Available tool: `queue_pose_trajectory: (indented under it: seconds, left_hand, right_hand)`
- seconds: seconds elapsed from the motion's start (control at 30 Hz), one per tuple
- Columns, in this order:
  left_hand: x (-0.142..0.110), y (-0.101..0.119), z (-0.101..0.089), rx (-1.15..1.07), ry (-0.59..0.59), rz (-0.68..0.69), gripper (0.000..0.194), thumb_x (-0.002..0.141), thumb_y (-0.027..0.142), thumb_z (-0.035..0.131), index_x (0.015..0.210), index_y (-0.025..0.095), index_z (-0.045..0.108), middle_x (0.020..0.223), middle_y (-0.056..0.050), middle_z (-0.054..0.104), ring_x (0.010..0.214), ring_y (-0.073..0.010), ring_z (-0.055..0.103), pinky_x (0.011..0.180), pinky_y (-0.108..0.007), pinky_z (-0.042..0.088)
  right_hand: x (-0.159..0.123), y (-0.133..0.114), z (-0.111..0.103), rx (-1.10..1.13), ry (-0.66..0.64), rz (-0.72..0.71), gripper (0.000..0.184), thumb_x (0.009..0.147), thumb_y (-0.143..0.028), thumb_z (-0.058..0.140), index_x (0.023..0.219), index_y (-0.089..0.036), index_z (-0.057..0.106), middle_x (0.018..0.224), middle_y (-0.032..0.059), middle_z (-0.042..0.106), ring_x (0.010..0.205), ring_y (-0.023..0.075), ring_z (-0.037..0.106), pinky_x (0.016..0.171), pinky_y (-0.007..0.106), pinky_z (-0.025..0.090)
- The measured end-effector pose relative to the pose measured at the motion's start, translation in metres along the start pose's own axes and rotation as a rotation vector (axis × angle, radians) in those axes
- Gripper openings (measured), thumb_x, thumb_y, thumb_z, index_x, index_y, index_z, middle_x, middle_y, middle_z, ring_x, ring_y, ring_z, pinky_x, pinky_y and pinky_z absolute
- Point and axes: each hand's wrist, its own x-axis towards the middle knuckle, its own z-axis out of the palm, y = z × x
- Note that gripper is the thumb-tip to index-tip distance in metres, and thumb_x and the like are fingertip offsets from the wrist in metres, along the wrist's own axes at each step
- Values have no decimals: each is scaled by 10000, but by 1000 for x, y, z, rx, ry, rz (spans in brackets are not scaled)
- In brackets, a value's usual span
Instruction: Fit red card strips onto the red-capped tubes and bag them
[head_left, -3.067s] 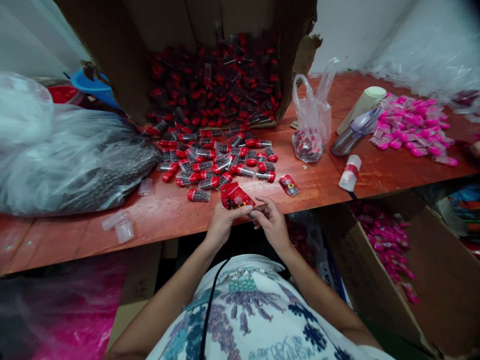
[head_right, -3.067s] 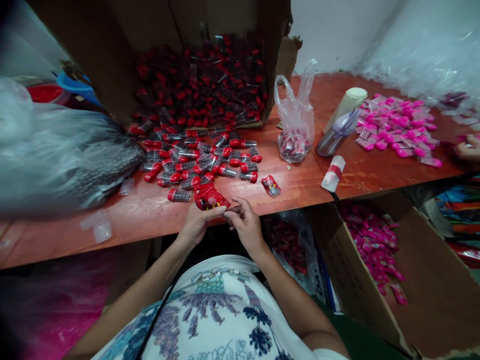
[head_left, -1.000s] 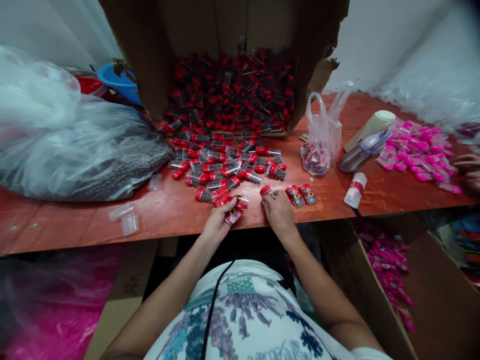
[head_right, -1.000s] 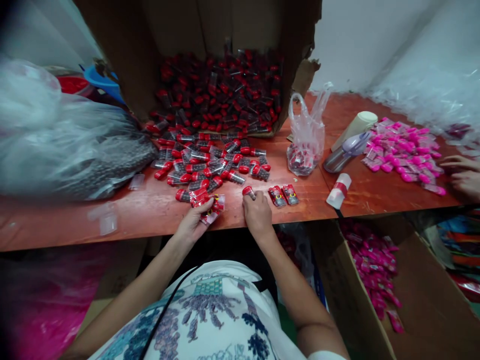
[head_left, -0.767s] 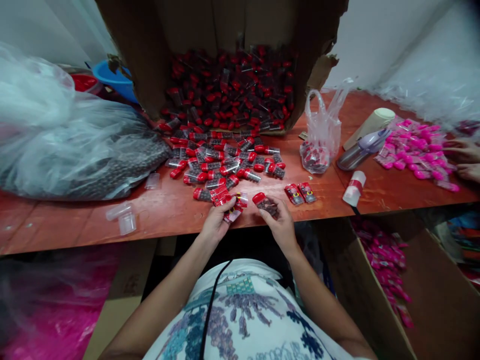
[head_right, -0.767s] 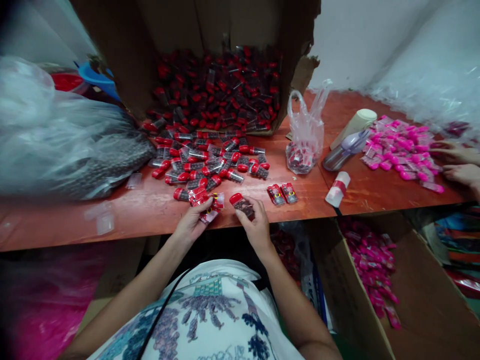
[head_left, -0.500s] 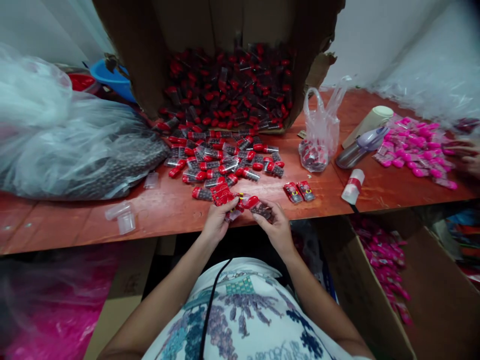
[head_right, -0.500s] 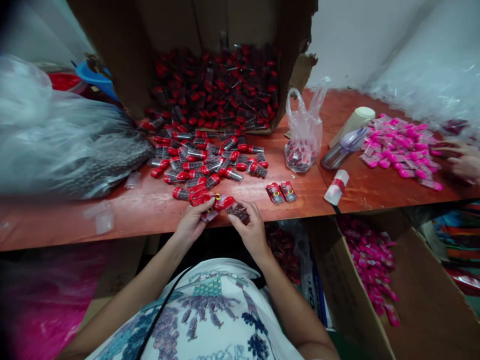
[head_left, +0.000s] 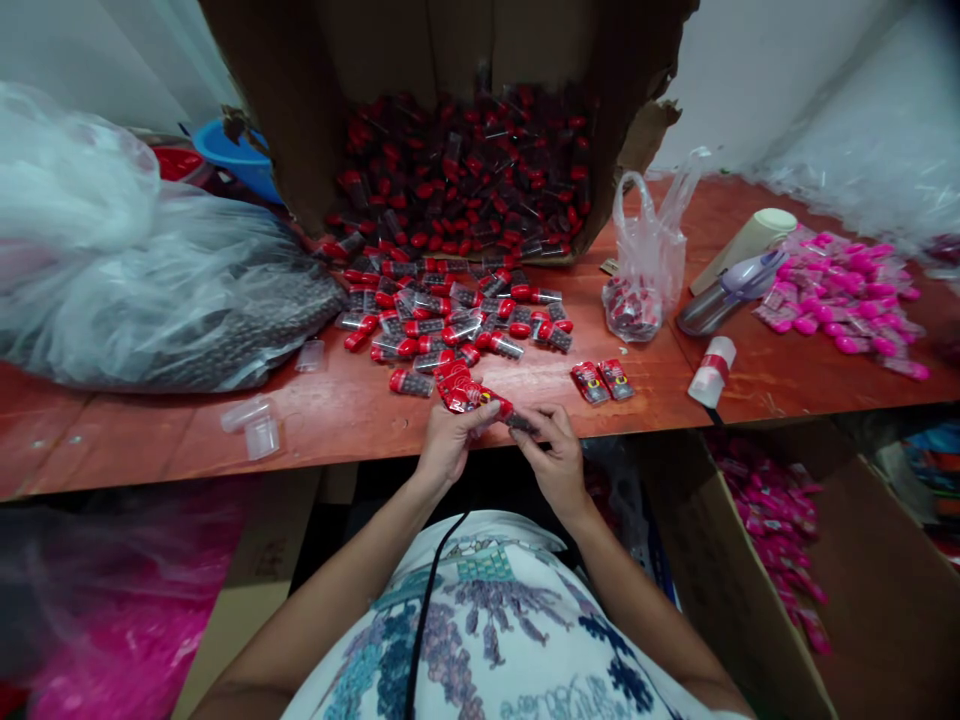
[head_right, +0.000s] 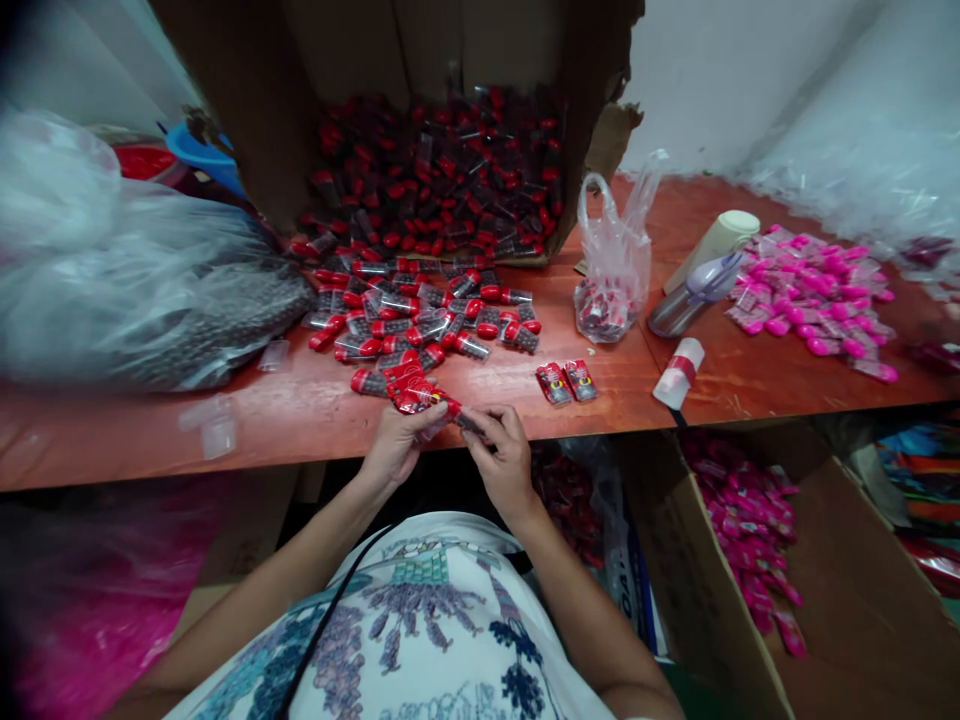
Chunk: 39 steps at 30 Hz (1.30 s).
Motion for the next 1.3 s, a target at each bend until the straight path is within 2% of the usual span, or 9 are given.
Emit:
queue_pose_trajectory:
  seconds: [0.1, 0.3, 0.37, 0.47, 0.63, 0.83, 1.0, 1.13, 1.3]
  left_hand:
    - [1, -1, 0, 1, 34, 28, 469, 502, 145, 837, 935, 157, 656, 724, 18, 676, 638, -119, 631, 677, -244, 503]
    - [-1, 1, 0, 79, -2, 120, 238, 518, 152, 824, 694, 144, 663, 687, 7, 675, 630, -121, 618, 659, -230, 493]
    - [-3, 3, 0, 93, -23, 159, 240, 526, 144, 818, 717, 150, 673, 697, 7, 682, 646, -128, 622, 690, -245, 498]
    - [-4, 4, 0, 106, -31, 186, 344, 519, 121, 819, 830, 165, 680, 727, 17, 687, 680, -135, 629, 720, -257, 499]
    - [-6, 4, 1, 99, -3, 155, 415, 525, 128, 821, 906, 182, 666, 712, 28, 684, 644, -127, 625, 678, -247, 498]
    - [-7, 7, 5, 16, -2, 71, 491, 477, 105, 837, 933, 178, 673, 725, 32, 679, 628, -101, 610, 666, -215, 484]
    - [-6, 6, 4, 33, 2, 64, 393, 465, 109, 840, 820, 160, 677, 710, 29, 671, 625, -103, 604, 672, -224, 489]
    - [-7, 5, 2, 82, -52, 55, 314, 483, 112, 835, 745, 148, 665, 680, 20, 666, 618, -112, 604, 672, -235, 496]
    - [-6, 5, 1, 94, -72, -12, 553, 462, 115, 846, 984, 151, 666, 782, -17, 704, 688, -151, 650, 729, -272, 503]
  right_hand:
    - [-2, 0, 1, -52, 13, -31, 318, 854, -210, 568, 1131, -347, 642, 988, 33, 524, 955, 175, 548, 805, 318, 503]
    - [0, -7, -2, 25, -40, 6, 363, 847, -211, 584, 1180, -350, 612, 967, 20, 523, 891, 149, 548, 734, 265, 492]
    - [2, -9, -4, 54, -61, 44, 375, 842, -224, 592, 1196, -345, 602, 954, 13, 528, 839, 137, 548, 705, 251, 486]
    - [4, -10, -8, 100, -90, 99, 379, 836, -239, 598, 1203, -334, 600, 955, 9, 541, 786, 125, 546, 684, 244, 477]
    - [6, -10, -12, 170, -117, 128, 366, 814, -247, 617, 1173, -320, 624, 966, 14, 549, 849, 144, 561, 702, 249, 477]
    - [8, -15, -20, 149, -140, 132, 352, 804, -254, 626, 1152, -302, 639, 939, 18, 543, 822, 142, 551, 641, 240, 460]
    - [11, -15, -25, 135, -186, 103, 353, 799, -239, 628, 1145, -308, 643, 931, 12, 534, 811, 135, 543, 653, 240, 461]
    - [13, -14, -28, 141, -219, 83, 351, 800, -233, 630, 1143, -305, 644, 931, 15, 546, 851, 147, 552, 692, 257, 470]
    - [8, -8, -19, 180, -123, 173, 340, 794, -287, 639, 1134, -283, 646, 983, 27, 569, 829, 152, 571, 636, 249, 491]
